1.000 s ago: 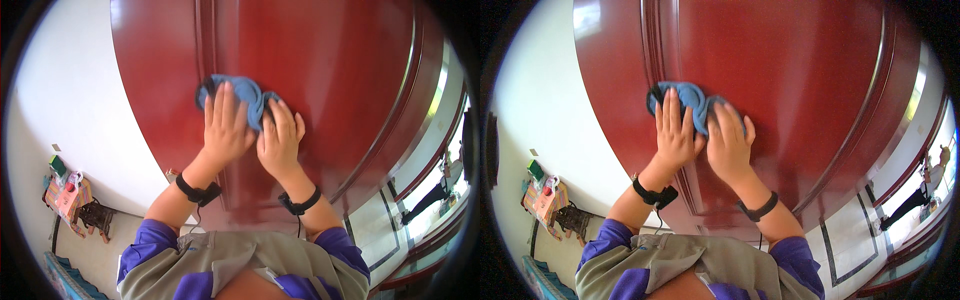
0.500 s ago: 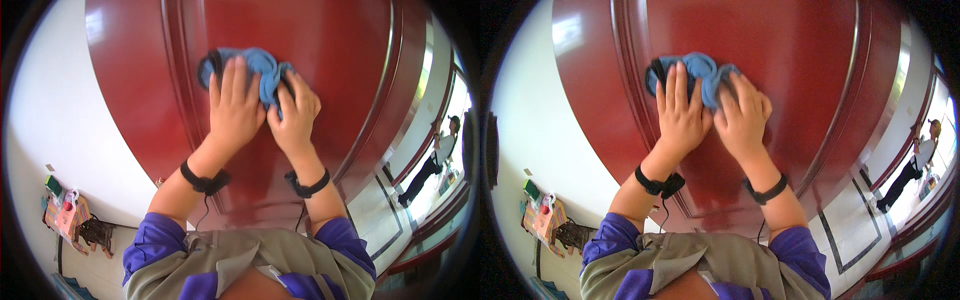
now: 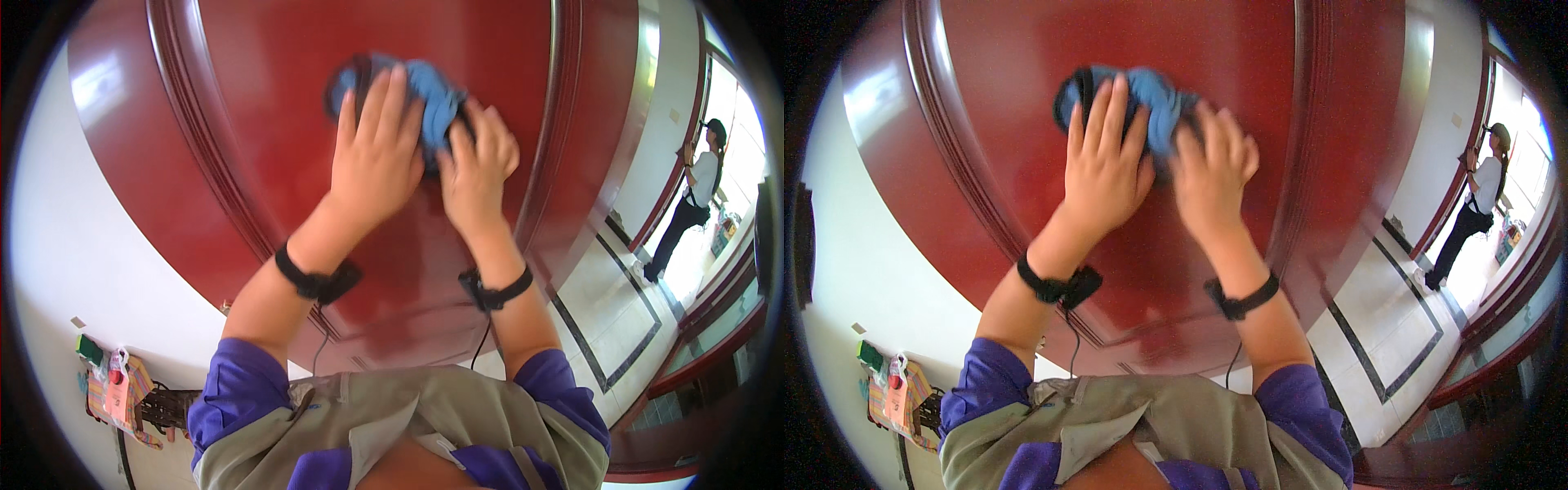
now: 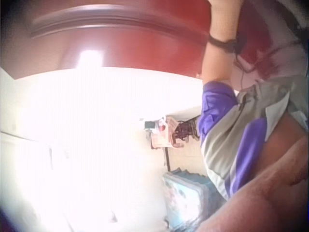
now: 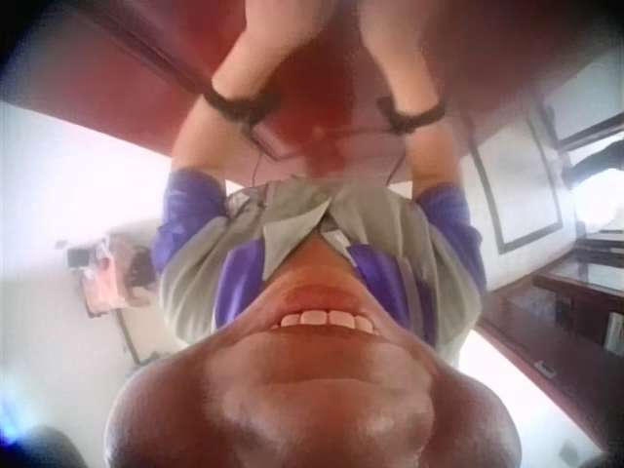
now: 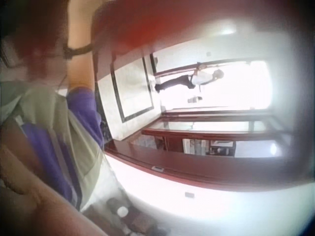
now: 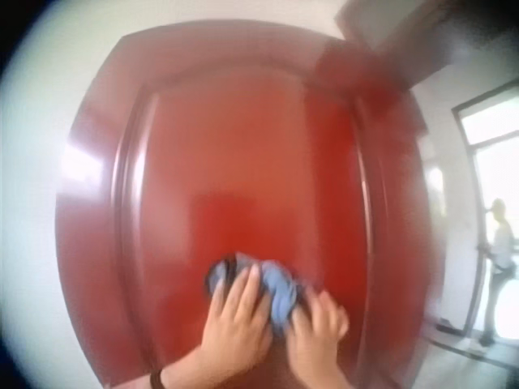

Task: The person wipes down various wooden furniture surfaces, including a door frame and the top and side of a large wooden cabinet, using a cloth.

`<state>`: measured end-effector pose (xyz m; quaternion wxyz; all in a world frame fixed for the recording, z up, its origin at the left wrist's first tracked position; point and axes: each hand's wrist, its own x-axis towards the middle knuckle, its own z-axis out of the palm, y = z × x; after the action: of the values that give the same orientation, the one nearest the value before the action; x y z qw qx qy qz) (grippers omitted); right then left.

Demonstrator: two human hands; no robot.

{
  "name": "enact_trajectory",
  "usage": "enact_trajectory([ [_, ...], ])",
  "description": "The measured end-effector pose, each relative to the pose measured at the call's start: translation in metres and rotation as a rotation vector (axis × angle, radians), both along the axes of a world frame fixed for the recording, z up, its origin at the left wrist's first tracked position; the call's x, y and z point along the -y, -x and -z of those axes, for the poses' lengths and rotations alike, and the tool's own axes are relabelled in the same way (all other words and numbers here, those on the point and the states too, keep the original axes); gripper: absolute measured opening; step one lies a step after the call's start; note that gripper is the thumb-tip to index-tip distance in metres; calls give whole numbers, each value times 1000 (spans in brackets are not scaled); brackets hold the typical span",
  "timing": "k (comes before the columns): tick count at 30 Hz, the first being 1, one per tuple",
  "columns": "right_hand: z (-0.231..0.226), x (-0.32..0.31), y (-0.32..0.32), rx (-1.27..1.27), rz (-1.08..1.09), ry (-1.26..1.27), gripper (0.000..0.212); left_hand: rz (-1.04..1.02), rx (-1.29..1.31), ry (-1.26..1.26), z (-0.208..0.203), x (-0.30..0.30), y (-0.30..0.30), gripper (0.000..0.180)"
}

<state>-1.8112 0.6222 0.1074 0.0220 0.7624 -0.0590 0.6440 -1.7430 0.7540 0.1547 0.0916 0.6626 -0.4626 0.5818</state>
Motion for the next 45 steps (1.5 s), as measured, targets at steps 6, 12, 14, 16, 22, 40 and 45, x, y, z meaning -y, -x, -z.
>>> enact_trajectory([
  [6, -14, 41, 26, 92, 214, -163, 44, 108, 44, 86, 5, 66, 17, 55],
  [12, 106, 2, 11, 32, -15, -268, 45, 115, -70, -45, 131, 32, 11, 49],
  [14, 131, -28, 10, -59, -93, -216, 40, 83, -69, -41, 171, -9, 2, 52],
  [16, 150, -52, 5, -115, -171, -144, 34, 25, -155, 21, 193, -39, 2, 52],
  [22, 114, -90, -26, -14, -305, -37, 25, -128, -147, 128, 163, -81, -9, 49],
  [40, 146, -200, -84, -78, -385, 331, 12, -393, -403, 452, 228, -193, -30, 57],
  [45, 168, -218, -84, -72, -433, 210, 11, -330, -382, 257, 204, -229, -27, 47],
])
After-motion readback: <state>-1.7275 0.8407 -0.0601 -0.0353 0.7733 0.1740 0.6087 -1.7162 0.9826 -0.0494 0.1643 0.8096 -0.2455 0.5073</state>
